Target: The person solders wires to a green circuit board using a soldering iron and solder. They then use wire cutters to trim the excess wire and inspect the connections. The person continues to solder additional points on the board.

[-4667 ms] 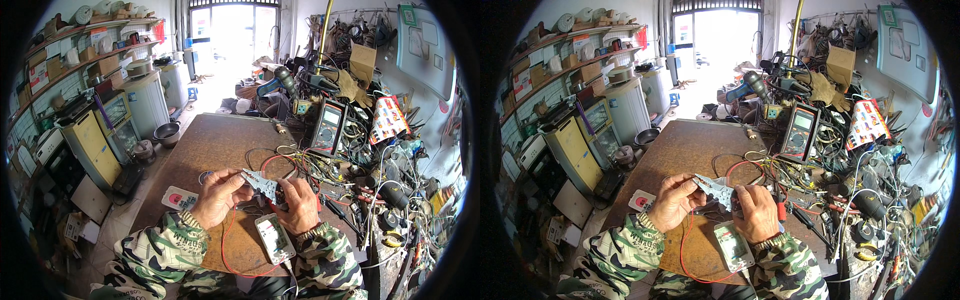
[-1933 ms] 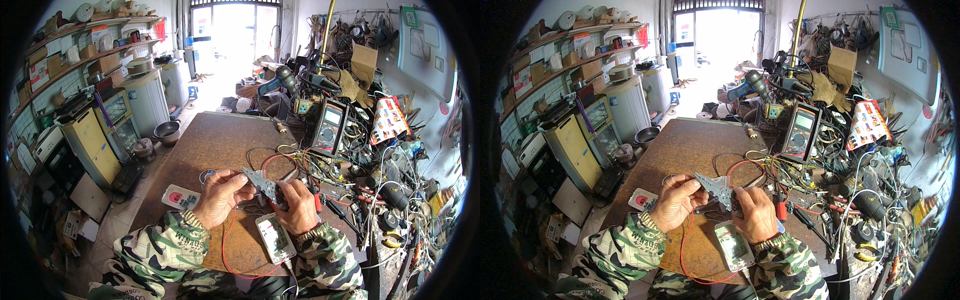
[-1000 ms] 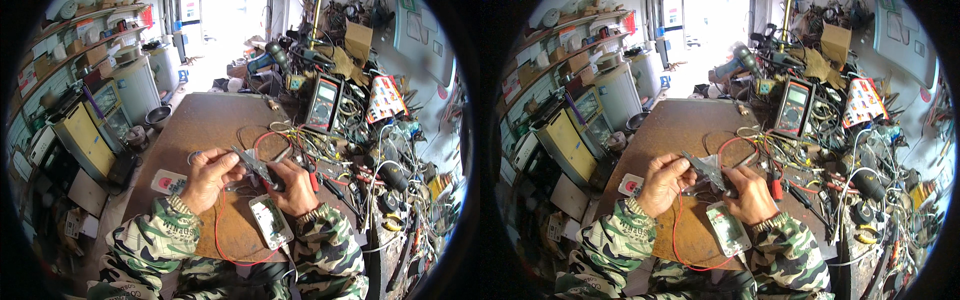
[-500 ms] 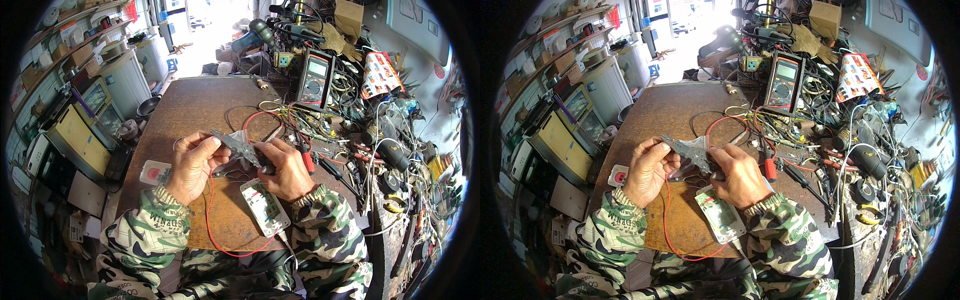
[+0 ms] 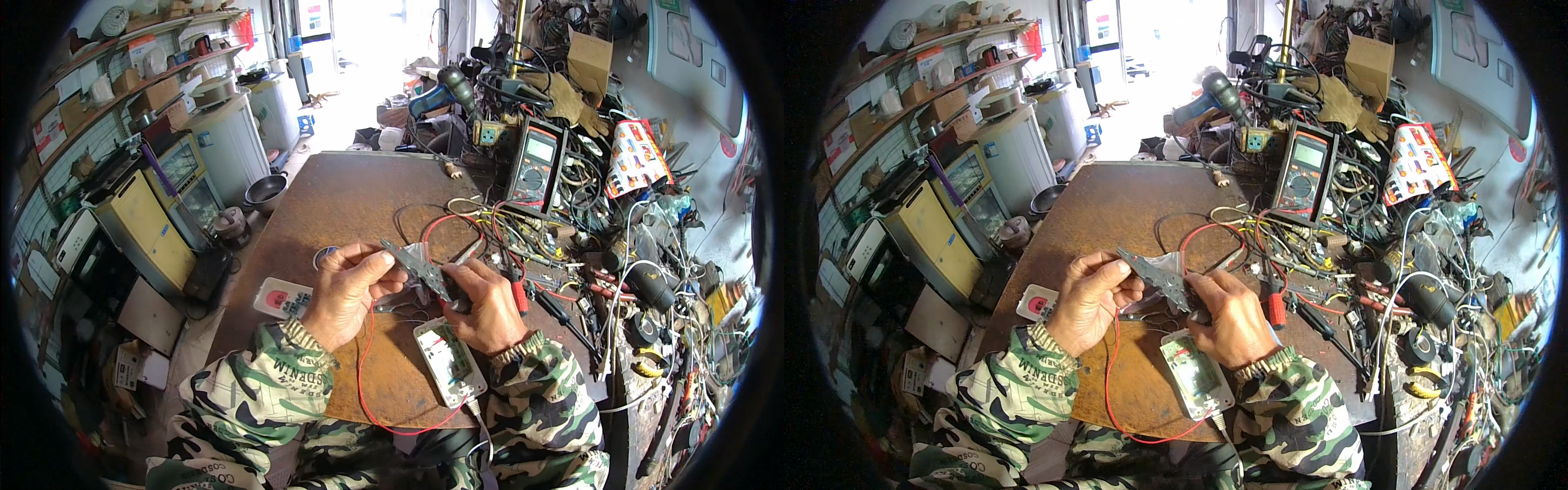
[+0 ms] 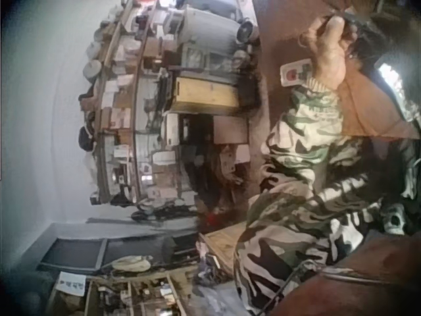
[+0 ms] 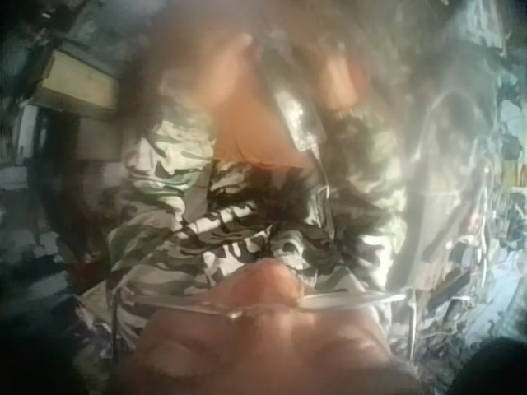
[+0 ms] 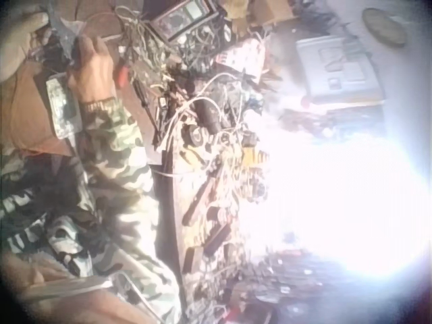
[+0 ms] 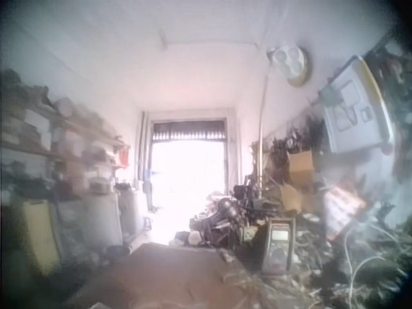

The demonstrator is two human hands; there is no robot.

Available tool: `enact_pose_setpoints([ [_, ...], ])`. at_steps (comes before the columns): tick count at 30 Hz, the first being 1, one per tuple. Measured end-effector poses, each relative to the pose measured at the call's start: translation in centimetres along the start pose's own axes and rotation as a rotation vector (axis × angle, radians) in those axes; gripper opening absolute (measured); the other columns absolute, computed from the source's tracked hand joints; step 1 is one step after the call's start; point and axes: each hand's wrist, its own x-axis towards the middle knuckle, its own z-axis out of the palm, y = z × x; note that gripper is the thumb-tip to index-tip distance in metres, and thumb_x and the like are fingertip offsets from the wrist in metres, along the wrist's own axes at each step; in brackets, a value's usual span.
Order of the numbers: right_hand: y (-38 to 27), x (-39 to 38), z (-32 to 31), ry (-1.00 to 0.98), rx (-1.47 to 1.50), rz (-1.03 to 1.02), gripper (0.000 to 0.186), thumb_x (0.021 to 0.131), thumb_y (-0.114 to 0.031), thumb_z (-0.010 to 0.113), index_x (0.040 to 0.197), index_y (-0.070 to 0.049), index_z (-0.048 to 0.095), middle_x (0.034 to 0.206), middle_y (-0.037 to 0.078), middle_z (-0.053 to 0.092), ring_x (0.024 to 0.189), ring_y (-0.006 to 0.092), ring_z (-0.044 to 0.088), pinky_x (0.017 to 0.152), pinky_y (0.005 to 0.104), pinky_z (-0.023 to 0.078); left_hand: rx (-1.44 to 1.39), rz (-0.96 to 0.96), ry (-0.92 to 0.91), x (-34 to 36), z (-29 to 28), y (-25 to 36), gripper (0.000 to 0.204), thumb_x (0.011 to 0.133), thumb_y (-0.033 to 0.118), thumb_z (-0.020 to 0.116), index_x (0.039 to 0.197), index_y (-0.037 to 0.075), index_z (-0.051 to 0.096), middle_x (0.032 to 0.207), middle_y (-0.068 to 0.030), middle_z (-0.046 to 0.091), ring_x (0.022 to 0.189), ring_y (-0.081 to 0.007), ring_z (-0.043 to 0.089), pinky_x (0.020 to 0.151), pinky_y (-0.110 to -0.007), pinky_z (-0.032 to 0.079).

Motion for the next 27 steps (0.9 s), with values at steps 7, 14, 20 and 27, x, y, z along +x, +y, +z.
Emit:
enact_pose_setpoints([
  [7, -0.01, -0.01, 0.1, 0.012, -0.022, -0.014, 0.049, 0.068, 0.001, 0.072, 0.117, 0.005, 0.064, 0.096, 0.019, 0.063, 0.084, 0.0378, 0.067, 0.073, 0.0396, 0.055, -0.016, 0.006, -0.024, 0.02, -0.28, 0.02, 0.012, 0.097, 0.009, 0.066, 0.103, -0.001, 0.068, 0.097, -0.011, 0.073, 0.085, -0.0198, 0.072, 0.079, -0.034, 0.061],
  [14, 0.0, 0.01, 0.16, 0.012, -0.016, 0.0, 0.049, 0.068, 0.001, 0.071, 0.117, 0.004, 0.064, 0.095, 0.018, 0.063, 0.084, 0.0372, 0.066, 0.073, 0.0399, 0.055, -0.042, -0.007, -0.035, 0.02, -0.45, 0.0, 0.013, 0.097, 0.008, 0.066, 0.105, -0.003, 0.066, 0.1, -0.0122, 0.072, 0.086, -0.0208, 0.072, 0.08, -0.035, 0.062],
  [20, 0.04, -0.1, -0.1, -0.056, -0.006, 0.048, 0.058, 0.067, -0.003, 0.075, 0.123, 0.003, 0.062, 0.098, 0.02, 0.062, 0.093, 0.0407, 0.064, 0.082, 0.0449, 0.054, -0.008, 0.003, -0.017, 0.01, -0.28, -0.07, 0.01, 0.096, 0.008, 0.065, 0.103, 0.001, 0.068, 0.097, -0.0108, 0.072, 0.085, -0.0207, 0.072, 0.079, -0.036, 0.061],
  [27, -0.06, -0.11, -0.09, -0.036, -0.016, 0.022, 0.059, 0.066, -0.003, 0.076, 0.124, 0.003, 0.062, 0.099, 0.019, 0.062, 0.093, 0.0405, 0.065, 0.081, 0.0452, 0.054, -0.033, 0.013, -0.026, 0.06, -0.54, -0.33, 0.012, 0.096, 0.009, 0.065, 0.104, 0.001, 0.068, 0.098, -0.0104, 0.072, 0.086, -0.0208, 0.072, 0.08, -0.036, 0.061],
])
